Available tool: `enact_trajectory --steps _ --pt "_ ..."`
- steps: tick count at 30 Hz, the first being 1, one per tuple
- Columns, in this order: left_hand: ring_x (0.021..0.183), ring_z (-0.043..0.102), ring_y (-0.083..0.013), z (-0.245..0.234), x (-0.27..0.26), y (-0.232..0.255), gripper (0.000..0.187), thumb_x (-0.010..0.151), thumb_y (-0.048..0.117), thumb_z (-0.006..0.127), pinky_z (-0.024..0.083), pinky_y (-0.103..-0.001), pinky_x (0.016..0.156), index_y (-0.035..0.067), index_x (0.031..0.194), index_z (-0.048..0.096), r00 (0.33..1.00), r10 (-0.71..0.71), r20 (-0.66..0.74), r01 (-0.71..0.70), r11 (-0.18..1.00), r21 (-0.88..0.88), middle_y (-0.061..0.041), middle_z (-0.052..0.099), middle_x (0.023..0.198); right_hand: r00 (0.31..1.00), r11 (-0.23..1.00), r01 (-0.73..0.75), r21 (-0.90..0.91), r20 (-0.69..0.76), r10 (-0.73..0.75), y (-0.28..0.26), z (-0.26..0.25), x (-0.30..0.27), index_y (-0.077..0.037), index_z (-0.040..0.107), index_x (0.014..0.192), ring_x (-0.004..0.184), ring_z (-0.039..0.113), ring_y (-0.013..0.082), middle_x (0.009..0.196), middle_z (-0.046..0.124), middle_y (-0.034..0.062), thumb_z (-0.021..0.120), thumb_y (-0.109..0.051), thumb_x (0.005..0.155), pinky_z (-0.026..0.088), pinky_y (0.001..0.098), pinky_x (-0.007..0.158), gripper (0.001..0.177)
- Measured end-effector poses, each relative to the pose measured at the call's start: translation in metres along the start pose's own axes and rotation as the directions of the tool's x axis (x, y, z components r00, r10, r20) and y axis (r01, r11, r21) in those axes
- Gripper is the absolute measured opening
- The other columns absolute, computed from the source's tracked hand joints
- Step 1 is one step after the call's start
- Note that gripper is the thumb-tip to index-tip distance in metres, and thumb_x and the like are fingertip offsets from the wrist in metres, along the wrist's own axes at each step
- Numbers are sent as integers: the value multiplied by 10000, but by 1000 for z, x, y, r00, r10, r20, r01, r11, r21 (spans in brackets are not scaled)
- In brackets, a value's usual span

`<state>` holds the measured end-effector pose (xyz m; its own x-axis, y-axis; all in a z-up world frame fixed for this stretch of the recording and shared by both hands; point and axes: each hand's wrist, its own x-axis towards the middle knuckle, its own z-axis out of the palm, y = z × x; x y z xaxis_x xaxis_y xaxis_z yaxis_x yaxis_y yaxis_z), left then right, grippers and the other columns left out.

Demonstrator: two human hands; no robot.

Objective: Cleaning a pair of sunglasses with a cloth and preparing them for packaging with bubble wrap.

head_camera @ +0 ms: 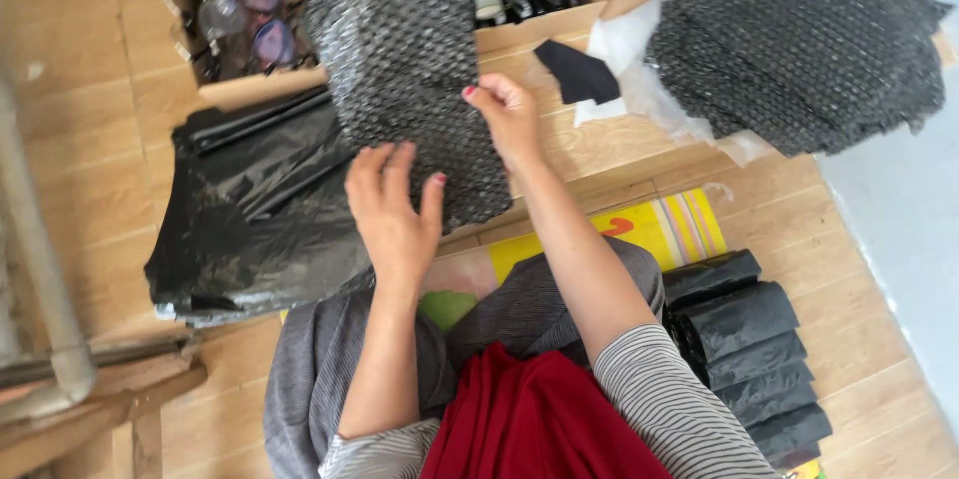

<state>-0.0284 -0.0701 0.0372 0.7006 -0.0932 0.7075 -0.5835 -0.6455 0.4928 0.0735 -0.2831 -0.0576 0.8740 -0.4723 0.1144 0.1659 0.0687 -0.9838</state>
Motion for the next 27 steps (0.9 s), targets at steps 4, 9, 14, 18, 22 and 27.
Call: enact_trajectory --steps 4,9,14,18,22,27 --pt "1331 455 -449 27 -16 16 440 992 404 706 396 -614 1042 57 1262 684 973 -28 231 7 996 91 -183 550 1293 1000 1000 14 -26 25 -14 -36 -5 -11 -145 769 1070 807 669 33 906 762 12 845 -235 883 564 212 750 222" --pt "1282 537 -409 35 -25 7 438 955 481 720 477 -562 983 107 1180 739 944 -93 316 -1 959 283 -155 588 1256 941 891 337 -305 135 -310 -82 -51 -22 -171 772 1144 977 724 190 999 768 46 728 -187 961 534 339 899 189" --pt "1250 570 -410 38 -29 9 484 833 491 792 488 -559 951 135 1159 755 953 -109 282 10 943 333 -156 633 1237 911 402 358 -843 221 -347 -95 -126 3 -244 790 1117 956 680 316 996 716 48 767 -207 961 481 420 887 163" --pt "1249 571 -415 35 -33 12 549 772 502 808 461 -559 974 138 1179 757 955 -85 285 -22 935 354 -170 657 1257 908 58 336 -940 307 -284 -70 -156 29 -376 782 1037 916 670 235 918 706 -50 797 -381 959 424 390 905 79" --pt "1296 555 -408 36 -37 9 628 788 503 779 337 -626 1102 117 1278 705 952 -118 281 9 933 361 -179 661 1294 905 -25 355 -934 351 -241 -65 -157 42 -332 763 993 915 682 263 892 709 -21 788 -335 965 432 411 922 38" --pt "1310 575 -326 31 -36 4 724 844 564 703 89 -691 1200 40 1338 623 935 -167 312 61 944 323 -146 701 1264 845 -238 301 -924 374 -382 -72 -152 50 -325 729 952 894 657 259 856 670 -38 804 -353 969 447 408 874 82"
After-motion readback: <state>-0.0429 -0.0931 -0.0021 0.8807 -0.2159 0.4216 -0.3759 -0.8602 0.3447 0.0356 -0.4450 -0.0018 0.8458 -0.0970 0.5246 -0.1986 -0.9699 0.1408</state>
